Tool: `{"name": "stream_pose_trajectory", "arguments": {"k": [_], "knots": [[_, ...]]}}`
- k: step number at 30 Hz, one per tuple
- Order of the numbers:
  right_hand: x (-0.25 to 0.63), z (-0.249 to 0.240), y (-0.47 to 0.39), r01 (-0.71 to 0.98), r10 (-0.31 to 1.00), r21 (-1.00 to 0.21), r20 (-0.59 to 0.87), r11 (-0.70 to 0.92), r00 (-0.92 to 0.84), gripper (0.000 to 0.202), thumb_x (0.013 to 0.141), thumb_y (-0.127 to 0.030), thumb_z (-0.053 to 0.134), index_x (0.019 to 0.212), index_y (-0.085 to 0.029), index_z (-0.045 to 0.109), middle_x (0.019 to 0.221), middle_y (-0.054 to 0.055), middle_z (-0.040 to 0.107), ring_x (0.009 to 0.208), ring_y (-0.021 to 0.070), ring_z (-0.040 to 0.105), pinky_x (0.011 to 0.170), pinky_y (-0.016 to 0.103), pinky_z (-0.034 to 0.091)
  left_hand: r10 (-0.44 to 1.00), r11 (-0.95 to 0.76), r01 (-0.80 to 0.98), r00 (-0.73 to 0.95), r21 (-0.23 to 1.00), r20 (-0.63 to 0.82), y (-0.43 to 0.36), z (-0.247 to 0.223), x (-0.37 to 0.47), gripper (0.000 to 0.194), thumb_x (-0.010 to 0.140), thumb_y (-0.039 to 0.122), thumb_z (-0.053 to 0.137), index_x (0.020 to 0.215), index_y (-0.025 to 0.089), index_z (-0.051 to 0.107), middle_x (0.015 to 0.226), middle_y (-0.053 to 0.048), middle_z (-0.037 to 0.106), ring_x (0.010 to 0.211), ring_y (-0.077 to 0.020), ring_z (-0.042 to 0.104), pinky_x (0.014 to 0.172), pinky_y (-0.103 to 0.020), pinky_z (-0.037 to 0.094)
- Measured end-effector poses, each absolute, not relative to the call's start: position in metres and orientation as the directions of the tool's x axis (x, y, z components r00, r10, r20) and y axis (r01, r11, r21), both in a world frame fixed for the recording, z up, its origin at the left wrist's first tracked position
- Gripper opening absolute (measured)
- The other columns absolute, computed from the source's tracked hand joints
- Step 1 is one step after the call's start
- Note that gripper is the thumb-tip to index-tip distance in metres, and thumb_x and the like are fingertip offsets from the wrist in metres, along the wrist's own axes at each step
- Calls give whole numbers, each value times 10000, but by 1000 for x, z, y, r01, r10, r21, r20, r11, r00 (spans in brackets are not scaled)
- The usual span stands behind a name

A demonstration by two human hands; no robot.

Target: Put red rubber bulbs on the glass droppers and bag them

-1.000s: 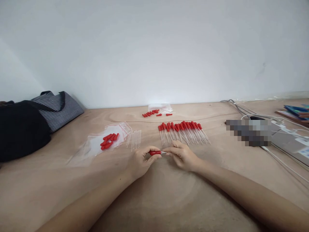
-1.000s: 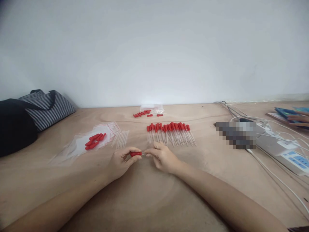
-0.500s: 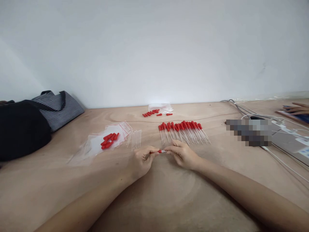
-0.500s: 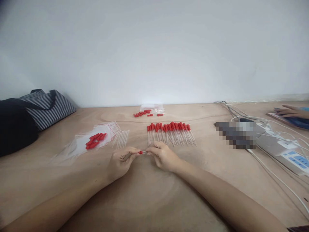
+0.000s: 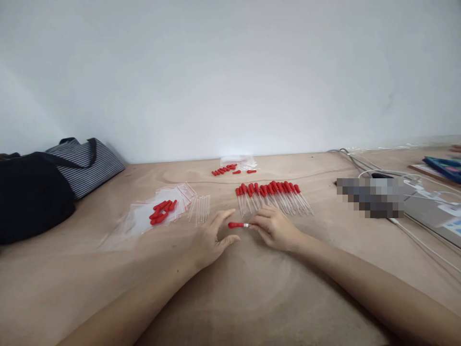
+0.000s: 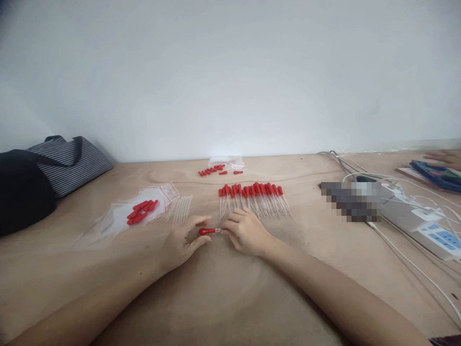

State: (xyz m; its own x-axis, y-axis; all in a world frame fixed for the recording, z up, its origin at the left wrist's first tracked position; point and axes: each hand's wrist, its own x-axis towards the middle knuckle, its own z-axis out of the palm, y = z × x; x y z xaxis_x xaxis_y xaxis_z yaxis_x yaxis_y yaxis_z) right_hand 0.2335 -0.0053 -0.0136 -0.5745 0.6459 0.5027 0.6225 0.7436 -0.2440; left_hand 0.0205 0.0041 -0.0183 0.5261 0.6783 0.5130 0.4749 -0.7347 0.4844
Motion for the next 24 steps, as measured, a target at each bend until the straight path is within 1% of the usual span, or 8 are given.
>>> {"name": "stream_pose_trajectory", "arguments": {"k": [2, 3, 5, 7, 9, 16, 21, 24], "knots": [[238, -11, 0, 689, 751, -350, 492, 634, -441, 173, 817, -204, 455, 799, -157, 620, 720, 51, 605, 677, 139, 525, 616, 247, 375, 711, -699, 566, 486, 437, 508, 7, -15, 15, 507, 744, 335, 606, 1196, 217, 408, 1129, -84, 548, 1027, -223, 520, 867, -367, 428], [241, -10, 4, 726, 816, -422, 472, 542, -334, 171, 812, -197, 454, 798, -152, 618, 720, 50, 611, 659, 131, 536, 601, 232, 382, 728, -673, 612, 448, 416, 519, 9, -13, 12, 534, 742, 344, 604, 1213, 219, 385, 1156, -90, 523, 1053, -236, 496, 889, -389, 406], [248, -8, 15, 787, 913, -531, 396, 315, -99, 156, 788, -186, 467, 824, -143, 613, 732, 47, 630, 641, 121, 558, 591, 211, 396, 749, -617, 691, 368, 378, 551, 14, -9, 3, 477, 757, 334, 576, 1185, 218, 403, 1139, -90, 517, 1058, -246, 480, 904, -410, 379], [256, -7, 28, 831, 946, -542, 319, 126, 64, 157, 750, -177, 495, 850, -139, 610, 755, 47, 645, 665, 124, 577, 612, 202, 402, 763, -560, 756, 311, 339, 567, 20, -5, -7, 410, 762, 321, 557, 1138, 202, 444, 1100, -92, 529, 1043, -250, 478, 905, -408, 368], [262, -7, 40, 863, 951, -505, 279, 27, 133, 155, 721, -169, 508, 831, -136, 612, 757, 52, 650, 684, 135, 584, 621, 205, 396, 786, -489, 824, 275, 285, 554, 27, -2, -19, 377, 748, 320, 560, 1094, 187, 488, 1076, -96, 534, 1029, -259, 474, 899, -406, 363], [266, -14, 63, 895, 951, -443, 247, -58, 184, 102, 693, -180, 502, 711, -133, 591, 664, 65, 626, 657, 172, 569, 568, 232, 356, 898, -143, 984, 86, 101, 431, 44, 5, -52, 359, 707, 372, 573, 1014, 187, 588, 1048, -113, 535, 1019, -317, 445, 836, -445, 362], [267, -14, 62, 896, 948, -439, 251, -70, 197, 157, 703, -215, 527, 811, -110, 574, 750, 95, 629, 725, 189, 572, 586, 233, 363, 946, -8, 997, -15, 70, 324, 47, 20, -65, 330, 734, 416, 535, 960, 187, 607, 1006, -129, 551, 998, -350, 439, 790, -480, 364], [263, -10, 58, 896, 948, -439, 258, -58, 188, 209, 736, -228, 506, 893, -100, 556, 791, 105, 628, 764, 200, 574, 622, 248, 376, 958, 26, 998, -40, 54, 282, 50, 28, -75, 273, 775, 394, 479, 903, 200, 623, 955, -122, 575, 968, -352, 469, 773, -500, 360]]}}
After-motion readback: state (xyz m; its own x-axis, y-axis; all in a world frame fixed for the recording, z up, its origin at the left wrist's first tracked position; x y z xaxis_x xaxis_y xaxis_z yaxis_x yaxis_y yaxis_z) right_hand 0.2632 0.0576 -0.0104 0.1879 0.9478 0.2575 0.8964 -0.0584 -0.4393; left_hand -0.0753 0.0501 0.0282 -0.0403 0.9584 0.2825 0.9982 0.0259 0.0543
